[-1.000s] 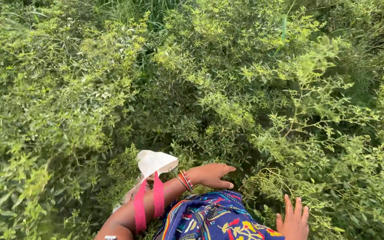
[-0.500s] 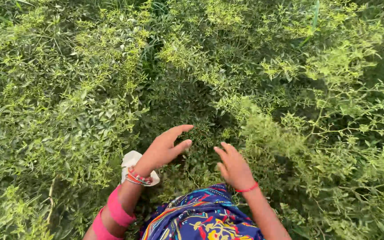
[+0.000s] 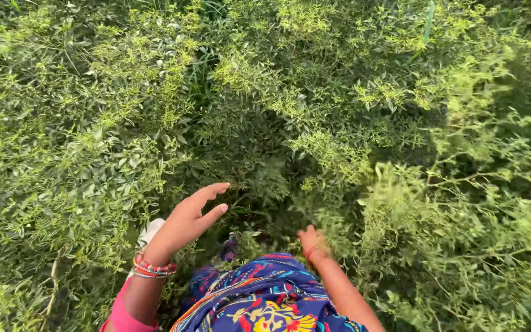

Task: Harvesting small green pods from plants and placing them in a white bag.

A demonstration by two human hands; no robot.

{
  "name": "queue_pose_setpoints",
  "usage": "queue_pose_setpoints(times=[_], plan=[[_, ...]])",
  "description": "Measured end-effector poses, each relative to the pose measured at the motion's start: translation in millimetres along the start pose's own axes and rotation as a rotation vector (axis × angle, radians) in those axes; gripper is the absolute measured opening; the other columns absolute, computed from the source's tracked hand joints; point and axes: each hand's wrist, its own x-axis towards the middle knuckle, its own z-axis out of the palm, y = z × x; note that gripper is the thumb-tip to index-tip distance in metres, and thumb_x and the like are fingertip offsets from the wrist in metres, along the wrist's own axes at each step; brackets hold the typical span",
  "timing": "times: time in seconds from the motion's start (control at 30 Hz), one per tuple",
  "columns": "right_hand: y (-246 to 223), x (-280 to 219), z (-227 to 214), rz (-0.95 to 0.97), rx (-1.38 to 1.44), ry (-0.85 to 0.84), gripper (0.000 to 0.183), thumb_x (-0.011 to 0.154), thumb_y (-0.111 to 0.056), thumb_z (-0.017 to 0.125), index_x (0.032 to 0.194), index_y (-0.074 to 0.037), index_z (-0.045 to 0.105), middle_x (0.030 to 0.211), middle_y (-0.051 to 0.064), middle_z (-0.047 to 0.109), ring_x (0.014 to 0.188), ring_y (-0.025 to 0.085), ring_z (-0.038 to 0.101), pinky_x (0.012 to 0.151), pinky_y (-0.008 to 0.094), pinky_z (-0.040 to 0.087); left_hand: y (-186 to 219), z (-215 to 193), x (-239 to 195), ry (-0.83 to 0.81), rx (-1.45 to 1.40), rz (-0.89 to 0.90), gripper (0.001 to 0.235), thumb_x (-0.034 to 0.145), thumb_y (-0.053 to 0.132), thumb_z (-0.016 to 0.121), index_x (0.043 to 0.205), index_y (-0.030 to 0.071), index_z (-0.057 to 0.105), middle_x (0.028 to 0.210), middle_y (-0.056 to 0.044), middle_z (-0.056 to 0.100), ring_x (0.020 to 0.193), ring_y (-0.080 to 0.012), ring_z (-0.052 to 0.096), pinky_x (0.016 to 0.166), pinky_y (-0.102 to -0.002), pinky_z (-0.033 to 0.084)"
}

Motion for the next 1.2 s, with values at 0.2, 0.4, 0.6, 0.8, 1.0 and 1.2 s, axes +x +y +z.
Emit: queue_pose_setpoints(times=[0.2, 0.4, 0.6, 0.8, 1.0, 1.2], plan=[[87.6, -75.6, -63.9, -0.058, -0.118, 0.349, 0.041, 0.091, -0.02, 0.046, 0.125, -0.022, 0.067, 0.129, 0.019, 0.064, 0.106, 0.041, 0.069, 0.093, 0.053, 0.055, 20.2, 19.9, 2.2, -0.077, -0.023, 0.11, 0.055, 0.093, 0.035, 0.064, 0.144, 0.017, 0.053, 0.141, -0.006, 0.065, 0.127, -0.0247, 0.063, 0.095, -0.04, 0.053], [159.9, -176.6, -94.5, 0.181, -0.076, 0.508, 0.039, 0.087, -0.004, 0.06, 0.12, -0.025, 0.067, 0.13, 0.01, 0.06, 0.111, 0.035, 0.066, 0.092, 0.05, 0.055, 34.1, 45.5, 2.1, -0.121, 0.017, 0.264, 0.054, 0.096, 0.036, 0.064, 0.144, 0.015, 0.054, 0.142, -0.01, 0.064, 0.128, -0.027, 0.063, 0.1, -0.04, 0.051], [255.6, -224.4, -59.1, 0.243, 0.051, 0.641, 0.051, 0.079, 0.002, 0.061, 0.121, -0.026, 0.067, 0.135, 0.012, 0.058, 0.109, 0.038, 0.065, 0.087, 0.048, 0.056, 51.1, 61.1, -2.6, -0.164, 0.032, 0.161, 0.055, 0.092, 0.037, 0.064, 0.143, 0.019, 0.055, 0.14, -0.007, 0.065, 0.124, -0.0252, 0.065, 0.092, -0.04, 0.055], [317.3, -257.9, -28.8, 0.464, 0.166, 0.594, 0.051, 0.085, -0.001, 0.065, 0.13, -0.025, 0.064, 0.12, 0.014, 0.06, 0.108, 0.038, 0.064, 0.088, 0.048, 0.055, 48.4, 80.3, -9.1, -0.181, 0.048, 0.258, 0.055, 0.093, 0.035, 0.065, 0.143, 0.017, 0.054, 0.137, -0.009, 0.067, 0.122, -0.0272, 0.067, 0.099, -0.041, 0.052], [362.7, -269.6, 11.6, 0.508, 0.257, 0.763, 0.05, 0.083, 0.0, 0.064, 0.127, -0.023, 0.065, 0.134, 0.013, 0.058, 0.104, 0.04, 0.064, 0.085, 0.049, 0.054, 63.2, 100.5, -6.1, -0.25, 0.06, 0.276, 0.055, 0.093, 0.034, 0.065, 0.143, 0.016, 0.054, 0.136, -0.01, 0.068, 0.123, -0.0276, 0.065, 0.1, -0.041, 0.052], [328.6, -282.6, -8.1, 0.688, 0.38, 0.523, 0.056, 0.087, 0.003, 0.061, 0.137, -0.02, 0.058, 0.151, 0.011, 0.045, 0.09, 0.038, 0.069, 0.077, 0.05, 0.056, 63.7, 111.1, -1.1, -0.255, 0.101, 0.272, 0.054, 0.093, 0.034, 0.065, 0.142, 0.013, 0.055, 0.138, -0.011, 0.066, 0.126, -0.0278, 0.063, 0.103, -0.04, 0.049]])
